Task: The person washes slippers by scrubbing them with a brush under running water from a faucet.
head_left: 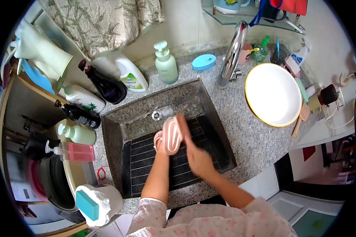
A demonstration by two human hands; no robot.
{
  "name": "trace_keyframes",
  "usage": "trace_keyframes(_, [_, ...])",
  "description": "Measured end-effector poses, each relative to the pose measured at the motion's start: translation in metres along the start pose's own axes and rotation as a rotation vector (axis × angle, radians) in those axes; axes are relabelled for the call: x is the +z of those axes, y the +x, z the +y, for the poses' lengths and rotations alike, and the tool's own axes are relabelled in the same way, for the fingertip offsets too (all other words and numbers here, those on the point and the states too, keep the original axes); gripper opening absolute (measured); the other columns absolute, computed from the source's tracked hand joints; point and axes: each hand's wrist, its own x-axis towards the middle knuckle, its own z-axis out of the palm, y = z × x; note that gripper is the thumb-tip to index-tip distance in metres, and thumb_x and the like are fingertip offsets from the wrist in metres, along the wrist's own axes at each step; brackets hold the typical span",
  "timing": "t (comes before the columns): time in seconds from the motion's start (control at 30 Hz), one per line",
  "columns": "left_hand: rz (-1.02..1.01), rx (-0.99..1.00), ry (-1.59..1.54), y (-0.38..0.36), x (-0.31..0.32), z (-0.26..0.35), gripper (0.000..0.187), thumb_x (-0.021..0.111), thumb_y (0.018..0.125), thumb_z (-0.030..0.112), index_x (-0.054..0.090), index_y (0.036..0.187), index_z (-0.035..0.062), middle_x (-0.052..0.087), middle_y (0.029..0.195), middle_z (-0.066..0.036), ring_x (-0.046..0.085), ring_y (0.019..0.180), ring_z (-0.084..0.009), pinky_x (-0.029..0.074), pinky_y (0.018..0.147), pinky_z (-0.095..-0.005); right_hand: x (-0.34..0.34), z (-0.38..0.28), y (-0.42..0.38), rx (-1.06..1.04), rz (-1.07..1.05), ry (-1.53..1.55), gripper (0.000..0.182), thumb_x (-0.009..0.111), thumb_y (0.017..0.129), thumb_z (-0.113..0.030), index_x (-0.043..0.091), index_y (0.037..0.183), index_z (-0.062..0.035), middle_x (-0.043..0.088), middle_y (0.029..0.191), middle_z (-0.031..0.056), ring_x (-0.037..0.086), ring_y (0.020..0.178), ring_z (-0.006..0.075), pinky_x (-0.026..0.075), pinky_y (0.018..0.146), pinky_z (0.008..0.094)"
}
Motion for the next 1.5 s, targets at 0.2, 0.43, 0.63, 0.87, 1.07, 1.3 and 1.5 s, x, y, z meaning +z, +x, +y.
trace_keyframes(0.2, [0.270,-0.158,-0.144,-0.010,0.019,0.004,0.035,0.046,0.092,0.021,0.053,0.117,-0.0031,0.061,0.104,-0.021,0.062,0.089,-0.0325,0.054,0.079,-0.0356,0.005,0.018,0.033,0.001,0.128,0.182,0.043,0.043,0.092,-0.017,0.039,0.134,-0.0087,0.061,0.082,0.0246,0.062,0.074,0.0370,0.048,0.063,0.0387])
trace_keyframes(0.43, [-0.003,0.023,1.225,-0.004,0.043,0.036,0.035,0.045,0.092,0.017,0.047,0.125,0.0079,0.052,0.122,-0.011,0.045,0.117,-0.0269,0.032,0.104,-0.0378,0.000,0.004,-0.011,0.175,-0.064,0.167,0.044,0.044,0.092,-0.021,0.039,0.136,-0.0159,0.059,0.086,0.0286,0.062,0.080,0.0401,0.048,0.067,0.0401])
trace_keyframes(0.63, [0.419,-0.102,-0.261,0.033,0.040,0.011,0.036,0.047,0.093,0.031,0.052,0.117,0.0048,0.052,0.121,-0.012,0.051,0.109,-0.0292,0.046,0.091,-0.0415,0.017,0.004,-0.021,0.041,-0.043,-0.030,0.047,0.048,0.089,-0.017,0.041,0.135,-0.0108,0.060,0.073,0.0225,0.062,0.064,0.0347,0.048,0.059,0.0403])
trace_keyframes(0.87, [0.156,0.304,0.822,0.024,0.062,0.004,0.025,0.058,0.082,0.016,0.052,0.103,0.0041,0.055,0.095,-0.012,0.054,0.084,-0.0280,0.046,0.075,-0.0358,0.024,0.029,0.008,-0.096,0.135,-0.155,0.049,0.048,0.086,-0.015,0.041,0.134,-0.0164,0.056,0.063,0.0170,0.058,0.053,0.0344,0.047,0.050,0.0462])
trace_keyframes(1.07, [0.399,-0.212,-0.509,0.017,0.073,0.007,0.038,0.046,0.088,0.030,0.051,0.113,0.0006,0.053,0.110,-0.021,0.057,0.092,-0.0324,0.052,0.072,-0.0361,0.034,0.019,-0.020,-0.286,0.084,-0.218,0.055,0.053,0.082,-0.014,0.042,0.135,-0.0182,0.055,0.060,0.0122,0.054,0.041,0.0279,0.043,0.037,0.0392])
trace_keyframes(1.3, [0.363,-0.476,-0.507,0.017,0.030,0.033,0.049,0.035,0.094,0.041,0.051,0.119,0.0026,0.061,0.103,-0.019,0.063,0.075,-0.0323,0.058,0.058,-0.0365,0.007,0.013,-0.054,-0.231,-0.071,-0.380,0.059,0.057,0.080,-0.013,0.041,0.136,-0.0197,0.049,0.060,0.0083,0.052,0.042,0.0264,0.043,0.040,0.0384])
trace_keyframes(1.5, [0.420,-0.426,-0.421,0.005,0.052,0.013,0.053,0.035,0.091,0.052,0.054,0.116,0.0107,0.063,0.091,-0.020,0.062,0.067,-0.0362,0.054,0.049,-0.0400,0.017,0.015,-0.015,-0.300,0.086,-0.340,0.049,0.056,0.081,-0.013,0.049,0.129,-0.0179,0.051,0.062,0.0094,0.052,0.043,0.0271,0.043,0.039,0.0372])
